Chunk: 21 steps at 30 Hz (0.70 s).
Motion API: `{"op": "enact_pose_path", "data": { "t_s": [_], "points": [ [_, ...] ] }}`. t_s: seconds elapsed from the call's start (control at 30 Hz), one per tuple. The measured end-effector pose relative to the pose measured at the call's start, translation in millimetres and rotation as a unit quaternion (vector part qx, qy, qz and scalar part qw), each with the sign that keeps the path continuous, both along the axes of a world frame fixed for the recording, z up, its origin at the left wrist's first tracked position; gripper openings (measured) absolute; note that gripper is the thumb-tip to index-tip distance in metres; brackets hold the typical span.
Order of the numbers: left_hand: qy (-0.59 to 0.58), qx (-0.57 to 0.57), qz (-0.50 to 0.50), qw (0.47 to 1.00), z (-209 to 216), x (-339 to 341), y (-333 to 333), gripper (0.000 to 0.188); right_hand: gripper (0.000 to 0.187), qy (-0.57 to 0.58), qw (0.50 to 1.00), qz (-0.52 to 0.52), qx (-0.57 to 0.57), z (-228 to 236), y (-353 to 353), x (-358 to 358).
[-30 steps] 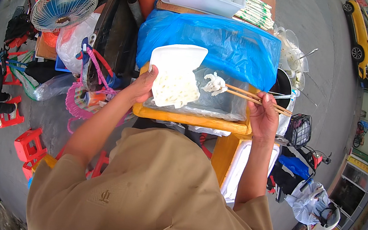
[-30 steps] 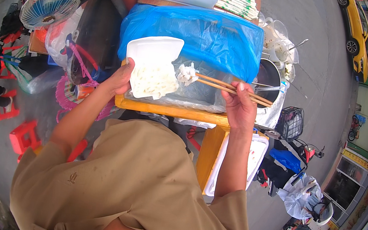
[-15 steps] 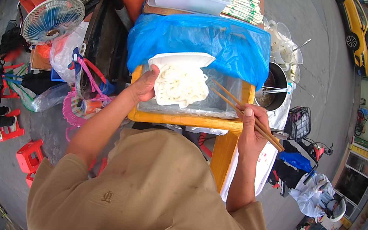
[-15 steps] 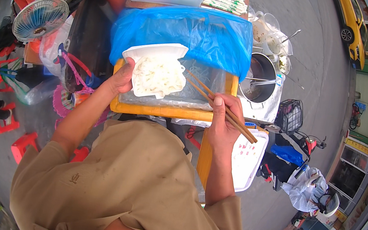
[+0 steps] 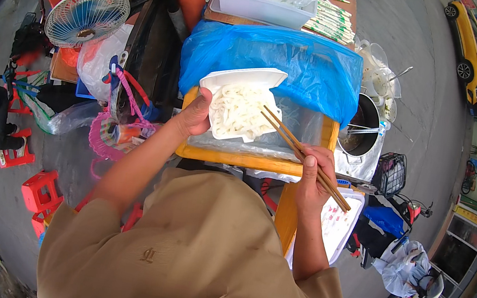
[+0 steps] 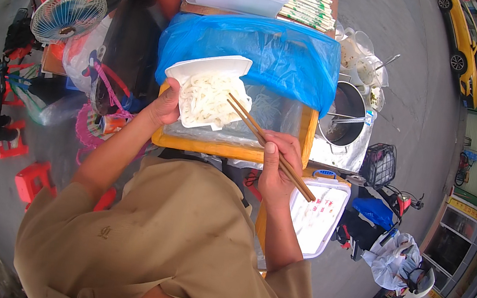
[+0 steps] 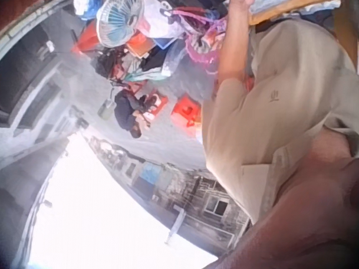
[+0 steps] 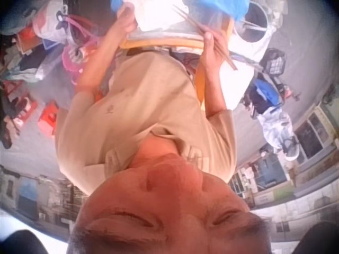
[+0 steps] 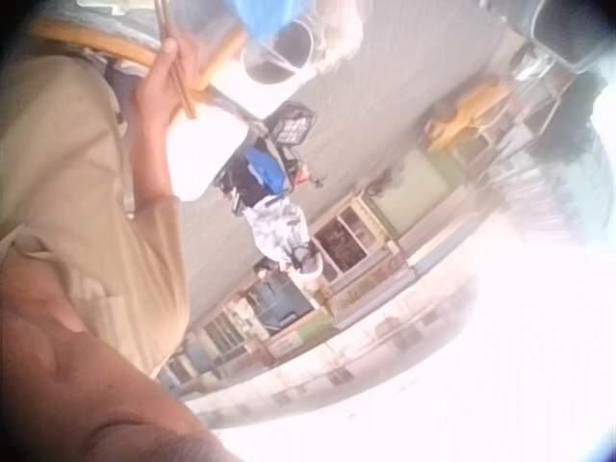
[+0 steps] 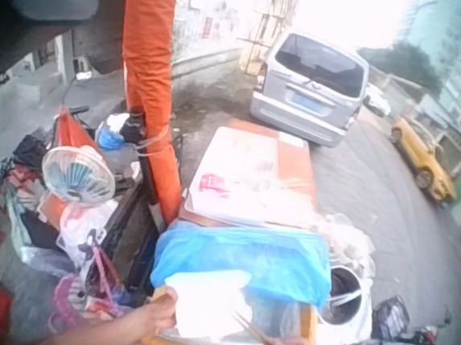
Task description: The person prepares food at a street stall by scooping noodles into a container, adding sauce, and packing it into a plastic bag. They also pour a liquid from a thermos into a cup and scoop a white substance into another container.
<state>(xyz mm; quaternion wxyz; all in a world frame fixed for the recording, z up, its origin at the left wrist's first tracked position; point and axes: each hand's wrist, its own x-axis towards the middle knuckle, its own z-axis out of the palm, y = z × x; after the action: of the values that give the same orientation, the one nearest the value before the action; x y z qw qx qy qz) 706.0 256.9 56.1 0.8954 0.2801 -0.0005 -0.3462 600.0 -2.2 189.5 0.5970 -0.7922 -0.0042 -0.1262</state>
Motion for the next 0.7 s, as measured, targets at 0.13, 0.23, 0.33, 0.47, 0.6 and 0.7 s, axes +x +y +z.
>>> {"op": "enact_pose_path", "data": {
  "t_s": [0.13,0.23,0.33,0.47,0.6,0.7],
  "points": [
    [0.005,0.008,0.054,0.998,6.6,-2.1,-7.8,0.129,0.014,0.025,0.998,0.05,-0.016,6.1,23.8,0.1],
    [0.0,0.028,0.084,0.996,3.0,-3.2,-13.3,0.128,0.01,0.046,0.996,0.074,-0.027,-6.6,43.3,7.0],
    [-0.004,0.054,0.099,0.994,-1.2,-4.9,-15.7,0.129,0.008,0.055,0.993,0.099,-0.042,-12.5,52.1,16.7],
    [-0.012,0.041,0.093,0.995,-7.6,-3.9,-12.2,0.127,0.009,-0.026,0.992,0.09,-0.091,-5.7,55.5,24.7],
    [-0.014,0.005,0.063,0.998,-0.3,-3.4,-5.1,0.127,0.014,0.006,0.998,0.055,-0.034,2.6,43.5,41.5],
    [-0.014,-0.004,0.061,0.998,-0.3,-1.0,0.9,0.13,0.019,0.065,0.995,0.029,0.076,17.0,38.6,41.2]
  ]
}}
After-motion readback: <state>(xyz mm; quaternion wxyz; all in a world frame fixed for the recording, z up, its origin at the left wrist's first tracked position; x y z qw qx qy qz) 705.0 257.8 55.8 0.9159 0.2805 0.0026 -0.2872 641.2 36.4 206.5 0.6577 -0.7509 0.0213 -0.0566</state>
